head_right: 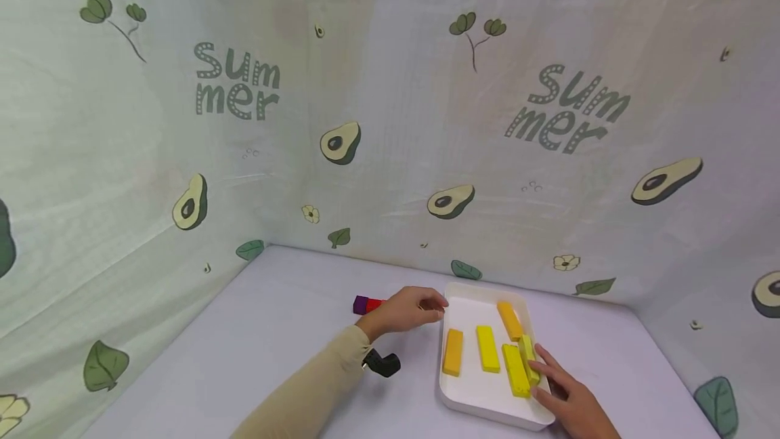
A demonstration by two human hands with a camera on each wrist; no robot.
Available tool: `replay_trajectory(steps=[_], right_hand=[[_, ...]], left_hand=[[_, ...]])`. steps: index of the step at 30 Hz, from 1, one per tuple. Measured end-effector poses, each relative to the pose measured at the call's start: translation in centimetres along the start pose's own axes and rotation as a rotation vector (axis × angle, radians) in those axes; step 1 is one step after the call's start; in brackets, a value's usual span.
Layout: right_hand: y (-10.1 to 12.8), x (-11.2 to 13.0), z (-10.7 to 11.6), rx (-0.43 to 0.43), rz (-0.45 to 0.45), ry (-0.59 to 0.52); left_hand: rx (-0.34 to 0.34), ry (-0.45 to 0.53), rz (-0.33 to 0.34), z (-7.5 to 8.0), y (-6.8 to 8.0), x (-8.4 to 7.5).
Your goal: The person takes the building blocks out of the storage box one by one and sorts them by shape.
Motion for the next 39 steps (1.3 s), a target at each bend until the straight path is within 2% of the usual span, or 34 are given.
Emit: replay_trajectory(steps=[8, 15, 19, 23, 26, 32, 39], right_hand=[[-0.1, -0.3, -0.3, -0.001, -0.005, -0.03], [0.2, -0.7, -0.6, -0.006, -0.019, -0.086], [0.2, -0.5, -0.4, -0.015, -0.014, -0.067], [0.0, -0.5, -0.3, -0.012, -0.019, -0.061], [0.1, -0.7, -0.5, -0.01, -0.029, -0.064], [0.0, -0.5, -0.5, -0.015, -0.01, -0.046], [0.0, -0.7, -0.3, -0.015, -0.005, -0.016]], left_hand=[[0.139, -0.335, -0.012, -2.8, -1.8, -2.6], [0.233, -0.503, 0.119, -4.8, -2.8, -3.7], [0.286, -0.607, 0.157, -5.4, -3.1, -4.2], [0.325, -0.661, 0.21, -5.7, -3.1, -4.4], [0.341, -0.689, 0.225, -5.9, -3.2, -4.2], [0.314, -0.731, 0.242, -5.8, -3.8, -3.6], [0.336, -0.761, 0.232, -6.1, -3.8, -3.6]])
Point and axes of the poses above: each hand's wrist, its own y-axis away from the middle knuckle, its own z-axis out of the back of the hand, x = y × z, the point moved 6 cm from there along -y, towards the middle knuckle, and after that the axes turned 1 degree about -z, right-handed, at the moved point
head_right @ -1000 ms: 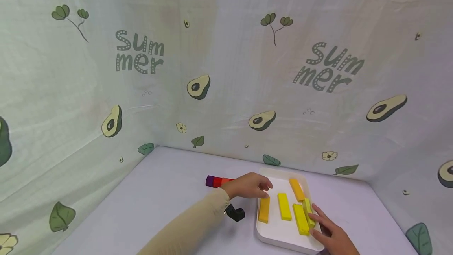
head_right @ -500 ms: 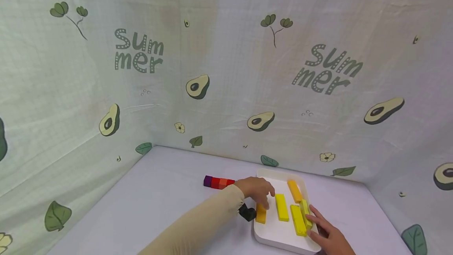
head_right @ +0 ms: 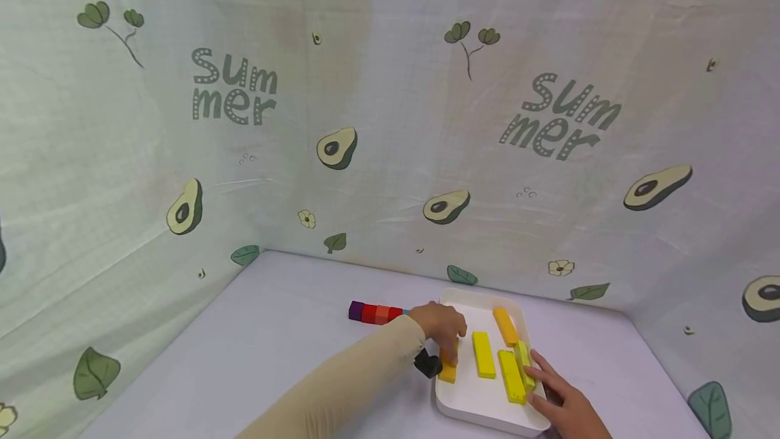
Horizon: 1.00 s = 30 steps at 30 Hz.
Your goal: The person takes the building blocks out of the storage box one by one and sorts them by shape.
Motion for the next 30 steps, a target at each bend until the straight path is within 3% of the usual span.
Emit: replay_trajectory(steps=[6, 14, 21, 30], right_hand=[[-0.12, 0.07, 0.03, 0.004, 0.002, 0.0], [-0.09, 0.14, 0.04, -0.002, -0.005, -0.004], [0.1, 0.35, 0.47, -0.009, 0.008, 0.017], [0.09, 0.41, 0.16, -0.002, 0.007, -0.013]], left_hand=[[0.004, -0.028, 0.007, -0.11, 0.34, -0.26], [0.002, 0.036, 0.036, -0.37, 0.53, -0.07], [0.004, -0.016, -0.002, -0.4, -0.04, -0.41], [0.023, -0.066, -0.003, -0.92, -0.23, -0.61]])
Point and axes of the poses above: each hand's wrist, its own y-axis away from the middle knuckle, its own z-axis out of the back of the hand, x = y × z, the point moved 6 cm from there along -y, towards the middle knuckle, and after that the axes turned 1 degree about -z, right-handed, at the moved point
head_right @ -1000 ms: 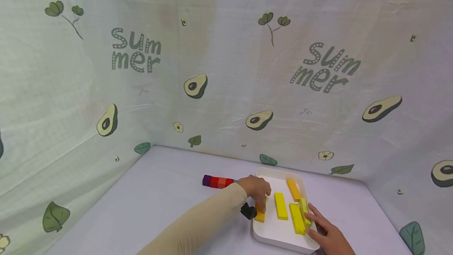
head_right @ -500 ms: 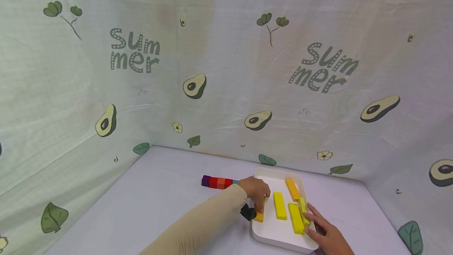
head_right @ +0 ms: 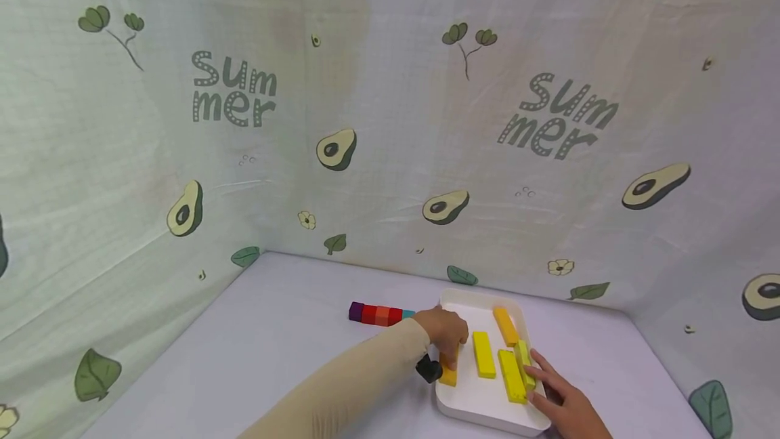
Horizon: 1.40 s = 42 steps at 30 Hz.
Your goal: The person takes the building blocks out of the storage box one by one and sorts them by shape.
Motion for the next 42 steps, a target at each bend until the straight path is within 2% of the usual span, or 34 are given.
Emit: replay_trajectory(steps=[5, 9, 12, 22, 31, 42], right_hand=[[-0.1, -0.1, -0.1, 0.002, 0.001, -0.003], [-0.1, -0.5, -0.6, 0.009, -0.013, -0.031], [0.1, -0.7, -0.9, 0.008, -0.02, -0.054], [0.3, -0.3, -0.1, 0.0, -0.01, -0.013], [0.1, 0.0, -0.1, -0.003, -0.019, -0.014], [0.1, 0.1, 0.1, -0.029, -0.015, 0.002]], left_hand=[[-0.007, 0.017, -0.02, -0.2, 0.2, 0.5], [0.023, 0.029, -0.051, -0.5, 0.3, 0.7], [0.039, 0.0, -0.08, -0.7, 0.2, 0.5], [0.004, -0.052, -0.148, -0.5, -0.7, 0.3], [0.001, -0.036, -0.173, 0.2, -0.1, 0.4], [-0.021, -0.072, -0.188, 0.6, 0.3, 0.5]])
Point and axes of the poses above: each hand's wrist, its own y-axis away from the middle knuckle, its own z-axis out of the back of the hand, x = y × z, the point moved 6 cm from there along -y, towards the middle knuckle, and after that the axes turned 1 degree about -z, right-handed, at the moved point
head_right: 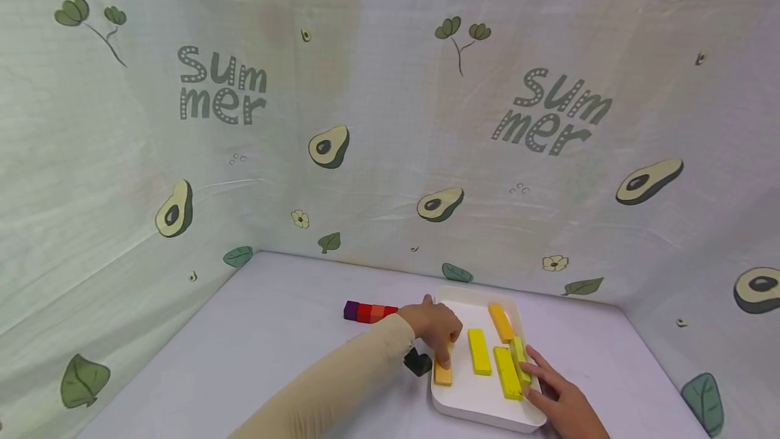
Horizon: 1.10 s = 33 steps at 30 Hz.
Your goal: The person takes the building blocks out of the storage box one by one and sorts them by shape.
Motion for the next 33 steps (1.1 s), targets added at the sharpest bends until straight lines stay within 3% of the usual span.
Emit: replay_trajectory(steps=[8, 13, 17, 25, 27, 33], right_hand=[[0.2, 0.0, 0.1, -0.007, 0.015, 0.013], [0.1, -0.2, -0.1, 0.001, -0.005, -0.012], [0.0, -0.3, -0.2, 0.003, -0.006, -0.017], [0.1, -0.3, -0.2, 0.02, 0.006, 0.009], [0.1, -0.3, -0.2, 0.028, 0.014, 0.02], [0.3, 0.1, -0.1, 0.045, 0.045, 0.04]], left_hand=[[-0.026, -0.105, -0.027, 1.1, 0.8, -1.0], [-0.01, -0.166, -0.022, 0.9, 1.2, -1.6], [-0.024, -0.144, -0.029, 0.8, 1.5, -1.5], [-0.114, 0.109, -0.08, 0.8, 2.8, -0.2], [-0.155, 0.226, -0.083, 0.7, 3.3, 0.2], [-0.324, 0.7, -0.055, 0.2, 5.1, 2.2]])
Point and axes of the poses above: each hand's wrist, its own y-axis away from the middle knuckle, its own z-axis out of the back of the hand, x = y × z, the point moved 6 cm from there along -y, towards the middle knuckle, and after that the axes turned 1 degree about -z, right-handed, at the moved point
